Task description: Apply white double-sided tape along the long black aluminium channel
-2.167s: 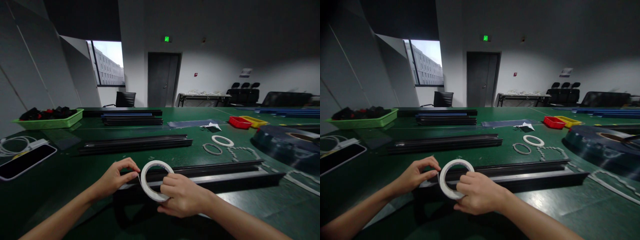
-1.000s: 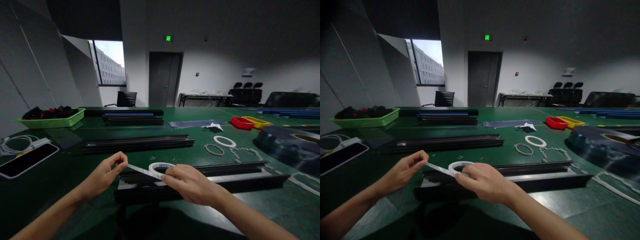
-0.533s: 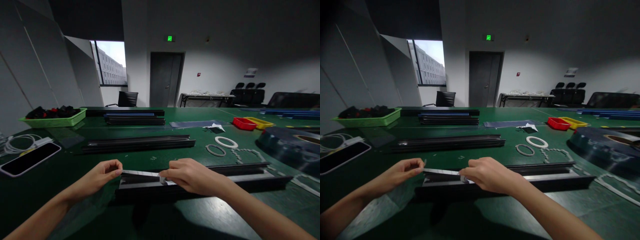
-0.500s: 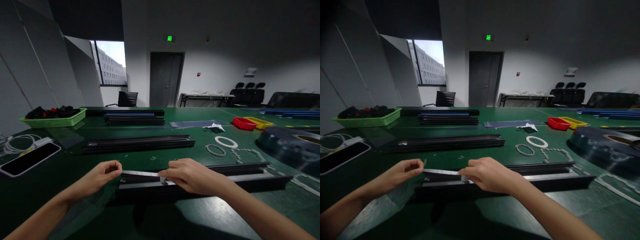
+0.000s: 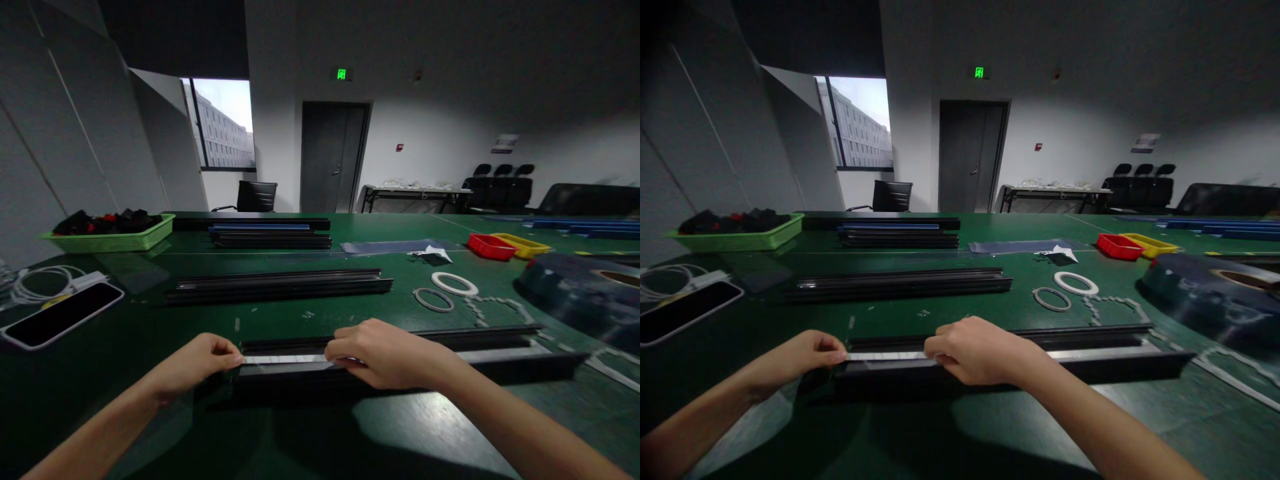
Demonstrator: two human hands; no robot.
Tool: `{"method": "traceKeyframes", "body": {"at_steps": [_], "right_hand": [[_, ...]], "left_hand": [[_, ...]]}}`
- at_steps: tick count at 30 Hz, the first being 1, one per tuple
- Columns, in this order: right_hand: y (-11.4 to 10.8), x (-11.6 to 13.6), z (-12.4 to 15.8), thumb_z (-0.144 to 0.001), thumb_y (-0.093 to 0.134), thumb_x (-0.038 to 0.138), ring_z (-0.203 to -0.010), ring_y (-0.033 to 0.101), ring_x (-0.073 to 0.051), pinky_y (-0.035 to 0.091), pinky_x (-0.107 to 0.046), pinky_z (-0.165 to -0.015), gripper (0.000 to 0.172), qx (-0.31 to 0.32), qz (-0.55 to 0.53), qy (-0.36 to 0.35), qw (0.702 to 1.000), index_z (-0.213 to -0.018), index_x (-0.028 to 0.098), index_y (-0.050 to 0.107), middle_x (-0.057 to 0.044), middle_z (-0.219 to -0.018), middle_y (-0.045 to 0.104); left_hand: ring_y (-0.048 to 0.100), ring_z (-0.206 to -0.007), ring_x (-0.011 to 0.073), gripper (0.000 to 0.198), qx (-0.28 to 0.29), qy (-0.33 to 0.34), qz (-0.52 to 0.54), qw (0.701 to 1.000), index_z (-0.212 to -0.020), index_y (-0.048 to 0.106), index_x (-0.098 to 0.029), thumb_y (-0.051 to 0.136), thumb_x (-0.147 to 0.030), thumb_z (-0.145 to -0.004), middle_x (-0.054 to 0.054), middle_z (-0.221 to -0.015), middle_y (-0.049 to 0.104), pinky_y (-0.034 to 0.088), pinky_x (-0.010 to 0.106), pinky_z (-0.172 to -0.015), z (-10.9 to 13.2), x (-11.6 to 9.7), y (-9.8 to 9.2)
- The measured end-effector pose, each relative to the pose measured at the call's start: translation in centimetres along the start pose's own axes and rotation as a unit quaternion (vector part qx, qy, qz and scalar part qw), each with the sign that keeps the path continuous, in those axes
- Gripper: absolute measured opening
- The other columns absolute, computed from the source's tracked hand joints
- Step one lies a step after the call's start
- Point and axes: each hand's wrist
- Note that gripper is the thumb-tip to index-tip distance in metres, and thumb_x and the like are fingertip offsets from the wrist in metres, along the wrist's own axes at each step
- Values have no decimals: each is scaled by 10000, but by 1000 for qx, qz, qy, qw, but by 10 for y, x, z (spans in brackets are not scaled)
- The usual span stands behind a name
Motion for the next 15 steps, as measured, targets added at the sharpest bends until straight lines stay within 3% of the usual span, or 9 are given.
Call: {"method": "traceKeyframes", "body": {"at_steps": [7, 15], "right_hand": [[4, -4, -3, -854, 421, 256, -861, 609, -179, 400, -277, -725, 296, 25, -23, 10, 999, -1085, 252, 606, -37, -964, 675], [6, -2, -8, -865, 393, 277, -777, 626, -198, 391, -287, -649, 276, 43, 48, 49, 997, -933, 231, 657, -42, -846, 692]], "left_hand": [[577, -688, 200, 422, -64, 1, -73, 995, -755, 712, -137, 560, -521, -670, 41, -706, 669, 378, 251, -580, -7, 7, 6], [592, -655, 194, 346, -90, -11, -78, 993, -727, 717, -144, 559, -444, -655, 27, -668, 673, 375, 244, -551, -13, 10, 9]]}}
Point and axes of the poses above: each hand's wrist, its own z-axis away from the middle knuckle, its own y-axis out of the palm, x = y × z
